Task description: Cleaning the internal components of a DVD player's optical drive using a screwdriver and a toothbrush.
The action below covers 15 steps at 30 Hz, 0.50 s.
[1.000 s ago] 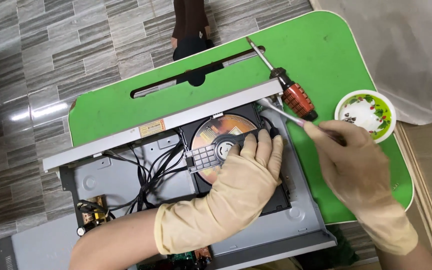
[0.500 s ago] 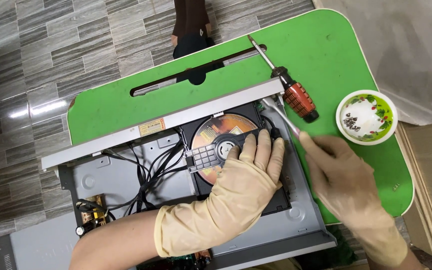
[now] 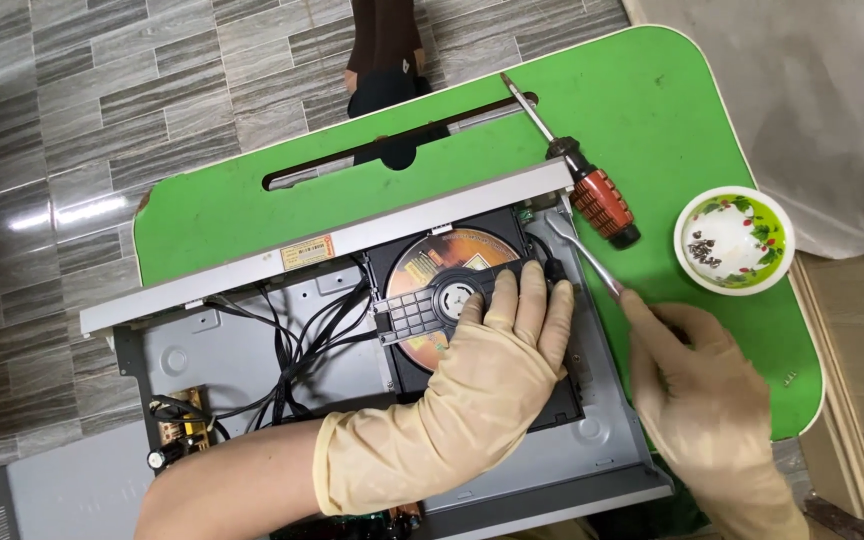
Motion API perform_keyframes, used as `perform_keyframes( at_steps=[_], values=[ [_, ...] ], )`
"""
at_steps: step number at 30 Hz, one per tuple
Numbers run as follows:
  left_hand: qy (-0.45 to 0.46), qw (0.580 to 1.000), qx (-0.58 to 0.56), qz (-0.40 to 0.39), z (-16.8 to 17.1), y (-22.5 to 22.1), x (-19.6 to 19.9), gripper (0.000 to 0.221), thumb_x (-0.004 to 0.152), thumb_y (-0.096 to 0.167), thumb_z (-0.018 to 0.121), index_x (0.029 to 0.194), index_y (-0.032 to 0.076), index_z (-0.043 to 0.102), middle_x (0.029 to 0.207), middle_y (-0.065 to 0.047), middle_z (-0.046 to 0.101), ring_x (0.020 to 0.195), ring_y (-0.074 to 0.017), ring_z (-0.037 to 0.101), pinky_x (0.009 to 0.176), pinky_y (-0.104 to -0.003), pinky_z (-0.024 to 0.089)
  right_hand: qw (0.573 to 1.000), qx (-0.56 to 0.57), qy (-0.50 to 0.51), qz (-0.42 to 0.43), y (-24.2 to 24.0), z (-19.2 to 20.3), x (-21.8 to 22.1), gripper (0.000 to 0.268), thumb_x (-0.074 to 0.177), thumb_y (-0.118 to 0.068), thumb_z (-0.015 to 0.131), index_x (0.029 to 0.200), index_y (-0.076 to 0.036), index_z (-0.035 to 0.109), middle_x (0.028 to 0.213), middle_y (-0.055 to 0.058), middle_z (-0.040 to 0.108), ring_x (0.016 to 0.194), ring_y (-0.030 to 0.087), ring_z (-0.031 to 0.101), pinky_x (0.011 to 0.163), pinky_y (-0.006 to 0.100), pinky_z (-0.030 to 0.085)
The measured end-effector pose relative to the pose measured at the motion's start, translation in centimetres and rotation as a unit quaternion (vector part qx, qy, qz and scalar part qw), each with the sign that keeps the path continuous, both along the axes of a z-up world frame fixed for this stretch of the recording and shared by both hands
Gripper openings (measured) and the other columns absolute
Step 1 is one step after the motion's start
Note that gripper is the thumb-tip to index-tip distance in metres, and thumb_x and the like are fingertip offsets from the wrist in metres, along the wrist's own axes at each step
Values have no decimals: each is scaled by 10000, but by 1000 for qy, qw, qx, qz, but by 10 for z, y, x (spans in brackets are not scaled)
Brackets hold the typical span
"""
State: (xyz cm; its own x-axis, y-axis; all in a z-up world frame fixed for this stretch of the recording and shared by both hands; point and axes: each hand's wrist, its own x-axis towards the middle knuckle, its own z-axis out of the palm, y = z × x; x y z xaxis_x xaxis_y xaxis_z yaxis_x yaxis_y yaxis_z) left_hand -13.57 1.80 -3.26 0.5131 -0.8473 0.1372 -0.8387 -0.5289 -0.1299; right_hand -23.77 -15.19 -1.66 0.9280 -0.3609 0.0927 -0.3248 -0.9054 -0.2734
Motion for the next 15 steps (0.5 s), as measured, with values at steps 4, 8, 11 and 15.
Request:
perform_keyframes(
  at_steps=[4, 8, 11, 15],
  values=[
    [5, 1000, 2, 8, 4, -2, -2, 555, 1011, 187, 378, 1553, 65, 378, 1541, -262, 456, 1339, -413, 516, 988, -543, 498, 999, 40, -12, -31, 10, 9, 12, 548, 908, -109, 632, 1446, -209, 656, 1232, 133, 656, 929, 284, 665, 666, 419, 541],
    [19, 1000, 3, 17, 2, -5, -6, 563, 1001, 185, 392, 1556, 85, 382, 1562, -272, 430, 1360, -433, 494, 1001, -567, 495, 1000, -7, -13, 4, 14, 1, 36, 476, 969, -150, 608, 1442, -191, 642, 1260, 149, 609, 1044, 346, 620, 634, 488, 552],
    [16, 1000, 10, 21, 8, -5, -6, 558, 999, 178, 394, 1551, 96, 399, 1564, -272, 431, 1369, -421, 495, 987, -558, 507, 995, -43, 90, 3, 7, -3, 30, 610, 951, -258, 613, 1548, -319, 508, 1314, 100, 622, 1004, 368, 636, 506, 513, 570],
    [12, 1000, 2, 20, 7, -5, -9, 570, 1000, 173, 410, 1563, 86, 390, 1566, -275, 439, 1372, -436, 507, 998, -557, 516, 980, -88, 180, -5, 16, 13, 11, 599, 949, -413, 552, 1540, -460, 471, 1128, 3, 678, 808, 294, 716, 470, 422, 556]
  ],
)
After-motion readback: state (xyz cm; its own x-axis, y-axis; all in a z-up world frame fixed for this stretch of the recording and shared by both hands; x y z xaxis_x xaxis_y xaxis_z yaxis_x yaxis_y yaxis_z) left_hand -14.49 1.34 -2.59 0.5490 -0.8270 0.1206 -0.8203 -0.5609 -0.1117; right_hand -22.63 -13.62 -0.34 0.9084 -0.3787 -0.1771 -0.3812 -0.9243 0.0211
